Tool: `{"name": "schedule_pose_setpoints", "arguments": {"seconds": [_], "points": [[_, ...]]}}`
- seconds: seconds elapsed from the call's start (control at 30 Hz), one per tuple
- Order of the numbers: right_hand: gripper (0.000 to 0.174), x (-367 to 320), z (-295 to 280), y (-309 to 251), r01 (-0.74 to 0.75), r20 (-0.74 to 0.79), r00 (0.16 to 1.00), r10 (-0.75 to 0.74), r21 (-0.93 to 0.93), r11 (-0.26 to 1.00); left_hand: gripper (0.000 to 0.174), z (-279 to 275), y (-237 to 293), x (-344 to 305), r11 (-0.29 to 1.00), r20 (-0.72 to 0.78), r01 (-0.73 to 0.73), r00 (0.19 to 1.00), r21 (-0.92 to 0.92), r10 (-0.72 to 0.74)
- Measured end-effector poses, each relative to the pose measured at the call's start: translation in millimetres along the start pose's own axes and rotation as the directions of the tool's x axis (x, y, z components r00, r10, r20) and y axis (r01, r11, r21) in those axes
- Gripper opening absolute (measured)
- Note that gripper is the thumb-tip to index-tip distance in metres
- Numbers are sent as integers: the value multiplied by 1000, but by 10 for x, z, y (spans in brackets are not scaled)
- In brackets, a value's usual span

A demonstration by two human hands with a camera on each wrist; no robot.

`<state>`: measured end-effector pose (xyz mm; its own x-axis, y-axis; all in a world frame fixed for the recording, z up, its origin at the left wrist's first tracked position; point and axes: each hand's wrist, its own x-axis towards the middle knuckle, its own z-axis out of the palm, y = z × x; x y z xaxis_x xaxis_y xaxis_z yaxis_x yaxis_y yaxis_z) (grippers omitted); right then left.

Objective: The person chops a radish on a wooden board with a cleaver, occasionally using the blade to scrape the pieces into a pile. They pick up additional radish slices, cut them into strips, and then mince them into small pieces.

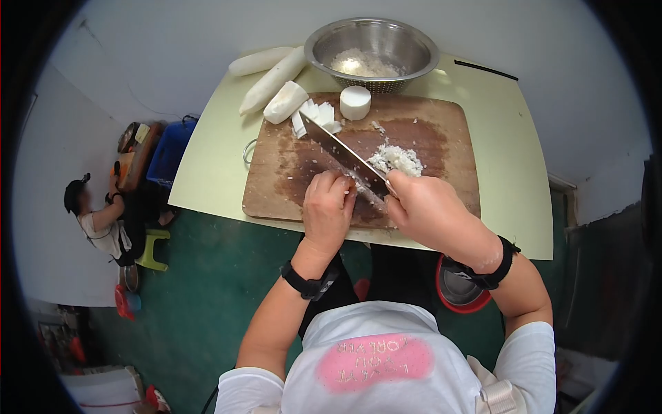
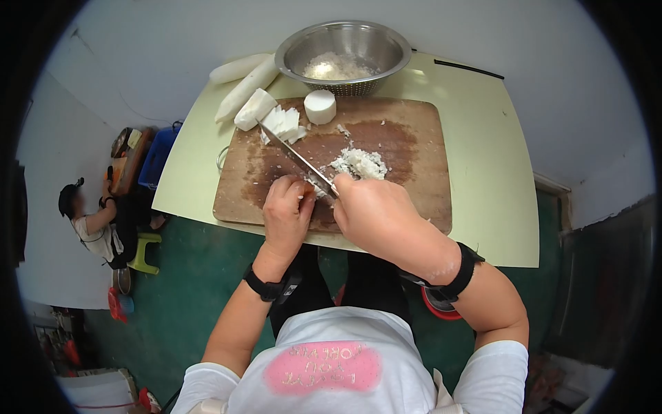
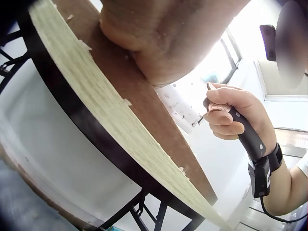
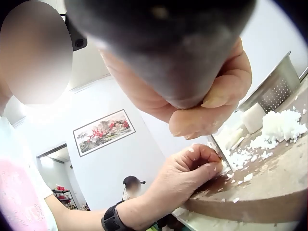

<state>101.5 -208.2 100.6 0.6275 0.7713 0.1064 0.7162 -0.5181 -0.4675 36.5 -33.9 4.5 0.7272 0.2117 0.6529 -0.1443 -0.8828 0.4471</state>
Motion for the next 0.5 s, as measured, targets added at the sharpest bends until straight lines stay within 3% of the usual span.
{"name": "schedule_pose_setpoints", "arguments": {"seconds": [0.33, 0.43, 0.5], "points": [[15, 189, 161, 28, 26, 62, 998, -26, -3, 1000, 13, 14, -28, 28, 999, 12, -41, 999, -34, 41], [18, 216, 174, 35, 5, 102, 995, -4, -8, 1000, 18, -25, -28, 37, 998, 29, -38, 999, -50, 39], [18, 196, 179, 49, -20, 92, 996, 21, -18, 1000, 24, -73, 9, 52, 990, -41, 0, 999, -139, -5]]}}
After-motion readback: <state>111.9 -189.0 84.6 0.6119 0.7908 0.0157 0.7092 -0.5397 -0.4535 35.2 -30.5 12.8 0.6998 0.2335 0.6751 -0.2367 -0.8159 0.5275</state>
